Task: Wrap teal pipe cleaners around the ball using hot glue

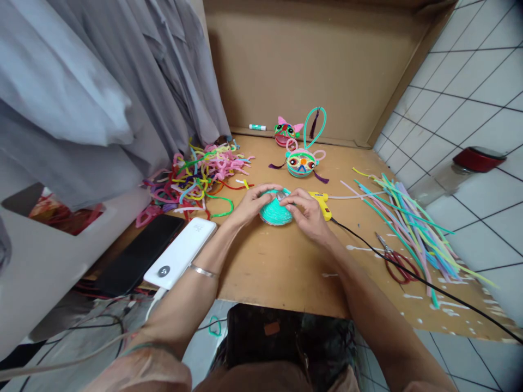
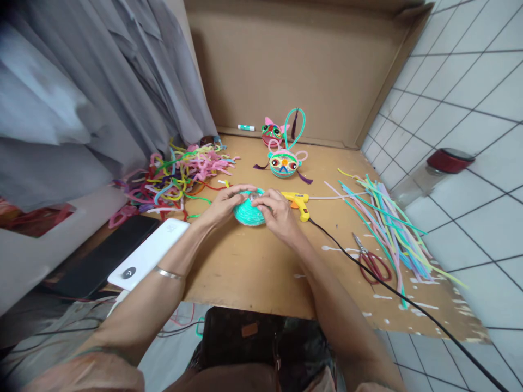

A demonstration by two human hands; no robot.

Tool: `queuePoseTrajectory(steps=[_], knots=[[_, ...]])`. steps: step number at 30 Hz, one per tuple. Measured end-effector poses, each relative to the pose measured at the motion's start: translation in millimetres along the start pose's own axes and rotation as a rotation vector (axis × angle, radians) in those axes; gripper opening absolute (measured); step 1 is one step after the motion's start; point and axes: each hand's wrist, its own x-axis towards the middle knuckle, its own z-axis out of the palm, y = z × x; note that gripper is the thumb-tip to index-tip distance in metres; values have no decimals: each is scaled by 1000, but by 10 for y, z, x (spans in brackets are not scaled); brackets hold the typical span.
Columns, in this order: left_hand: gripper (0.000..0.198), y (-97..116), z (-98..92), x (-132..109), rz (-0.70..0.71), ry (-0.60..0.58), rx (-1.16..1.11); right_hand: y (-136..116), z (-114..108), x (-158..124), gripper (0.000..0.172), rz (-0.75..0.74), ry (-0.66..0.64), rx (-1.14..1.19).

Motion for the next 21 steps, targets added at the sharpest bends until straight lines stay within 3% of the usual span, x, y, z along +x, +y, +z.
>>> queuePoseTrajectory(steps=[9,21], knots=[[46,-83,-50,25,8,-46,-9,16,7,-2,18,6,12,23],[44,-128,-67,32,0,-52,-25,10,-2,3,20,5,-2,-7]])
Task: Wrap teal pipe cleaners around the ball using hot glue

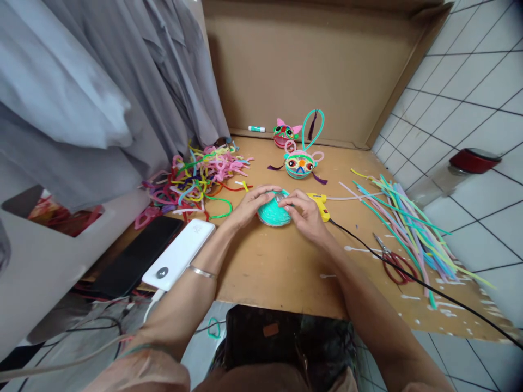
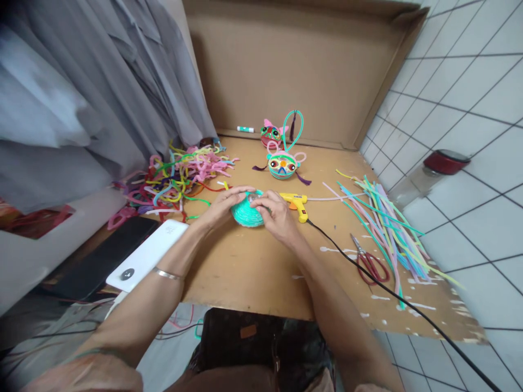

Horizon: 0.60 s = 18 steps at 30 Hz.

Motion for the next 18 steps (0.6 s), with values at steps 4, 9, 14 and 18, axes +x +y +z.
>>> queuePoseTrajectory(steps=[4,9,14,18], knots=[[44,31,2,-5,-7,5,20,-9,-4,6,19,-7,10,3],[43,49,6,-9,-31,5,-25,-11,15,3,18,-9,26,8],[41,76,24,-12,-41,2,-54,-35,31,-1,14,38,38,69],[45,93,37,-11,-45,4,-56,-24,27,-12,28,86,126,83]])
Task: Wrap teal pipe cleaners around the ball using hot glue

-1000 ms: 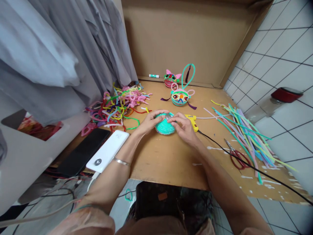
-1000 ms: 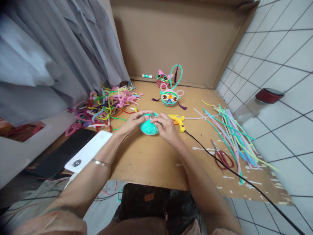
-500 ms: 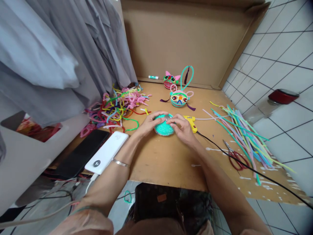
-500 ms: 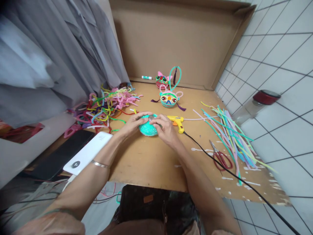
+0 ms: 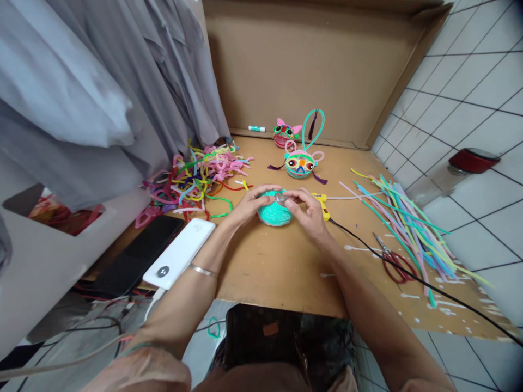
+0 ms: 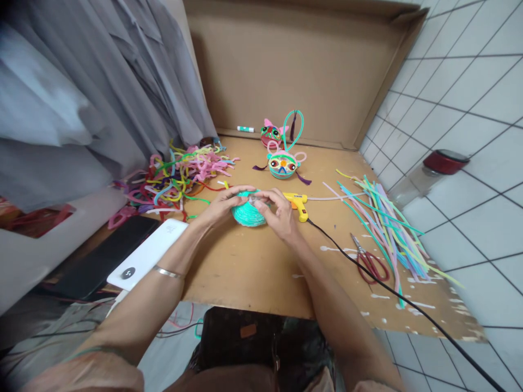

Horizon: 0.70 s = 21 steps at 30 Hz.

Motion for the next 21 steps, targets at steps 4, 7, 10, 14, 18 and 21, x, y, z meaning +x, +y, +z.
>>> queuePoseTrajectory(steps=[4,7,10,14,18,21], knots=[[51,-33,5,8,28,-5,11,99,4,-8,41,9,86,-54],[53,-92,11,26,85,0,31,174,16,-17,47,10,63,-39],[49,-139,21,44,122,10,53,210,23,-25,50,16,20,-18],[42,-138,40,38,123,25,78,221,22,-26,53,10,23,-33],[36,-103,56,15,132,70,116,209,19,-35,52,13,12,-43],[35,-82,68,9,137,80,111,189,10,-49,54,25,-5,-61]])
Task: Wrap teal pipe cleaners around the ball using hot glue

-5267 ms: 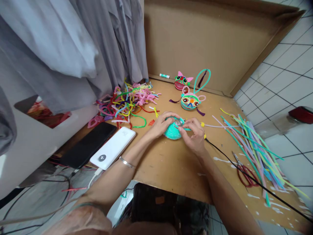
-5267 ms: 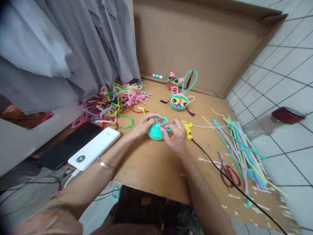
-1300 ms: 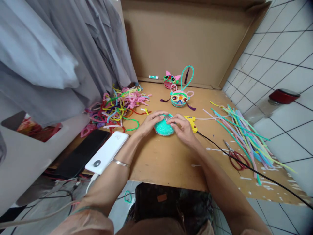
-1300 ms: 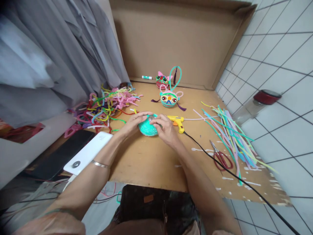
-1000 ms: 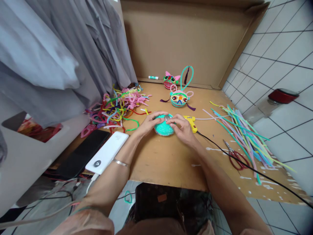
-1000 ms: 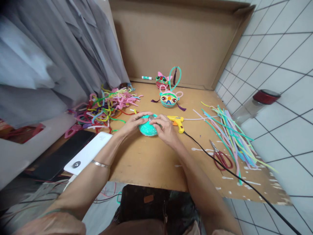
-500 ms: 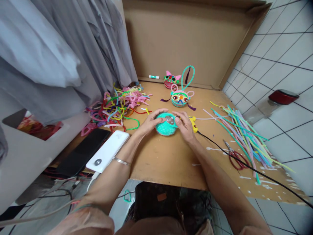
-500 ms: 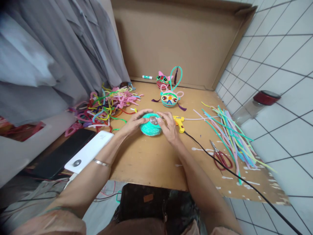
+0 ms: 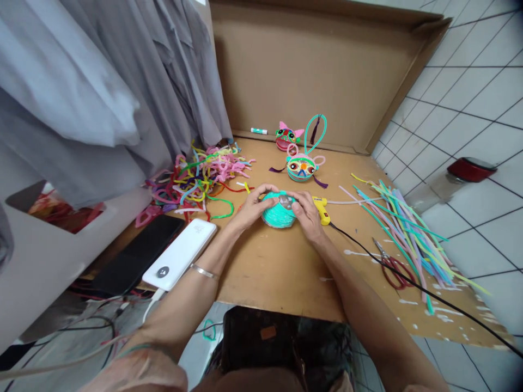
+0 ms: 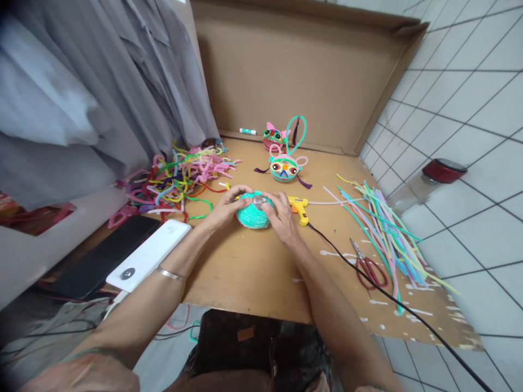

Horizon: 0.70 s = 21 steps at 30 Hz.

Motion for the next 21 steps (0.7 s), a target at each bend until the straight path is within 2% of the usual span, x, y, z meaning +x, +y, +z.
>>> queuePoseTrajectory(steps=[9,21], knots=[[35,20,6,-6,-17,23,25,69,-19,5,77,-15,-69,-53],[34,12,-29,5,25,3,114,45,27,-6,78,5,-85,-230]])
